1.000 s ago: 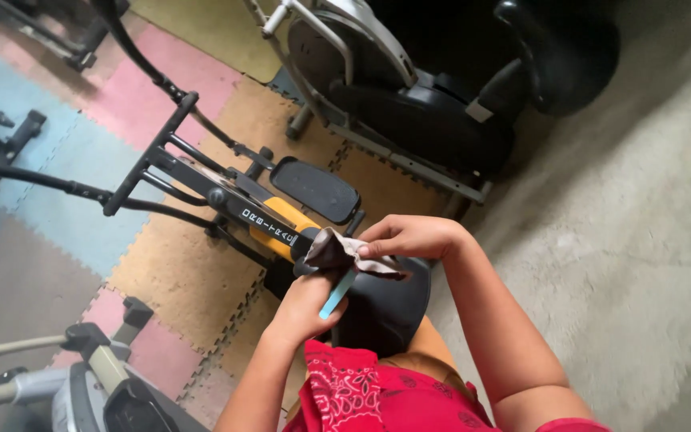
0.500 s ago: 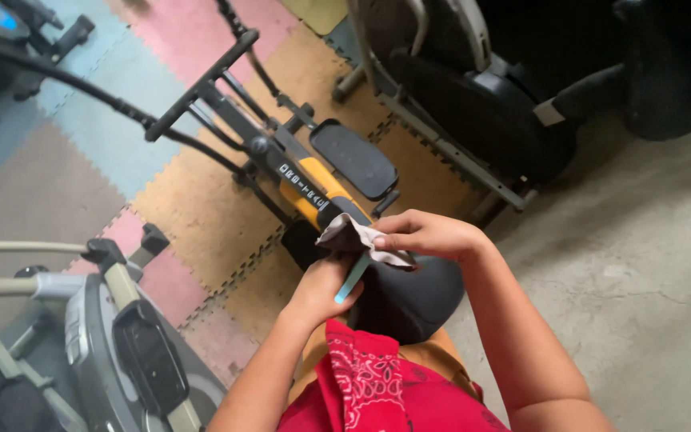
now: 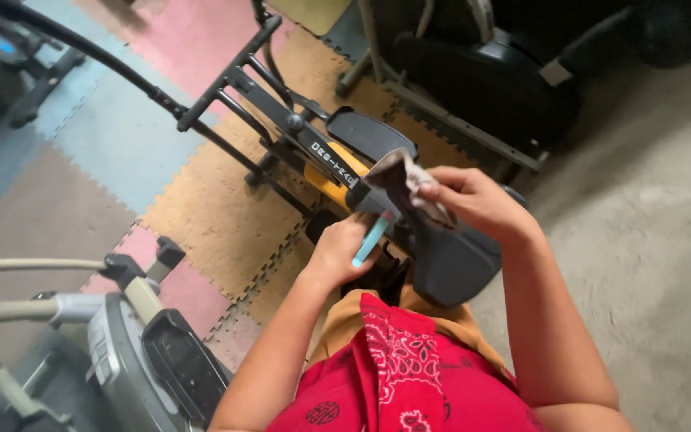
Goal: Cleaning and wiping down various gym machines with a spray bottle and a cloth.
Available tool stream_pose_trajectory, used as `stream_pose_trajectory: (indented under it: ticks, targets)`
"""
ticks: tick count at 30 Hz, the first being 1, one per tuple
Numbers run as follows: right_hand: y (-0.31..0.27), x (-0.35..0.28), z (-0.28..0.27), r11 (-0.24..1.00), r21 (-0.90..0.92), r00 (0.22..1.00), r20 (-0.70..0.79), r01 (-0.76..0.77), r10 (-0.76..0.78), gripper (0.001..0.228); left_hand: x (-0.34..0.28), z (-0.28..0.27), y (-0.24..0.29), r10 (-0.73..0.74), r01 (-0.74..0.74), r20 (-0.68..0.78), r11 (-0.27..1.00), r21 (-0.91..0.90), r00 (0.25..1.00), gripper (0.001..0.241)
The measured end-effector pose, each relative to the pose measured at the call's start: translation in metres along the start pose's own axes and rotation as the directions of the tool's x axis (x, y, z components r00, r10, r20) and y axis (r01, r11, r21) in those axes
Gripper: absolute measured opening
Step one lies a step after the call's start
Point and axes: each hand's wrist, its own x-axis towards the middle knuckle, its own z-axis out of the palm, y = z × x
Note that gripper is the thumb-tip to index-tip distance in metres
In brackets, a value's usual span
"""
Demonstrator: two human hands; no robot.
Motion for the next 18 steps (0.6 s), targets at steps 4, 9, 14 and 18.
stream_pose_trajectory:
  ticks: [4, 9, 14, 18]
  targets:
    - [0.012, -0.040, 0.025, 0.911, -0.372, 0.903, -0.307, 0.179, -0.302, 0.030, -0.007, 0.013, -0.003, 0.192, -0.193, 0.034, 0.981, 0.030, 0.981, 0.039]
    - [0.127, -0.042, 0.061, 0.587, -0.805, 0.886, -0.333, -0.088, -0.323, 0.046, 0.005, 0.038, 0.004, 0.330, -0.329, 0.105, 0.944, -0.020, 0.938, 0.046]
    - [0.160, -0.047, 0.088, 0.574, -0.796, 0.823, -0.449, -0.191, -0.349, 0.081, 0.009, 0.083, 0.002, 0.369, -0.361, 0.121, 0.929, -0.085, 0.922, 0.060]
    - [0.164, -0.044, 0.089, 0.508, -0.841, 0.779, -0.441, -0.186, -0.445, 0.084, 0.011, 0.100, 0.000, 0.309, -0.302, 0.150, 0.951, -0.071, 0.939, 0.062]
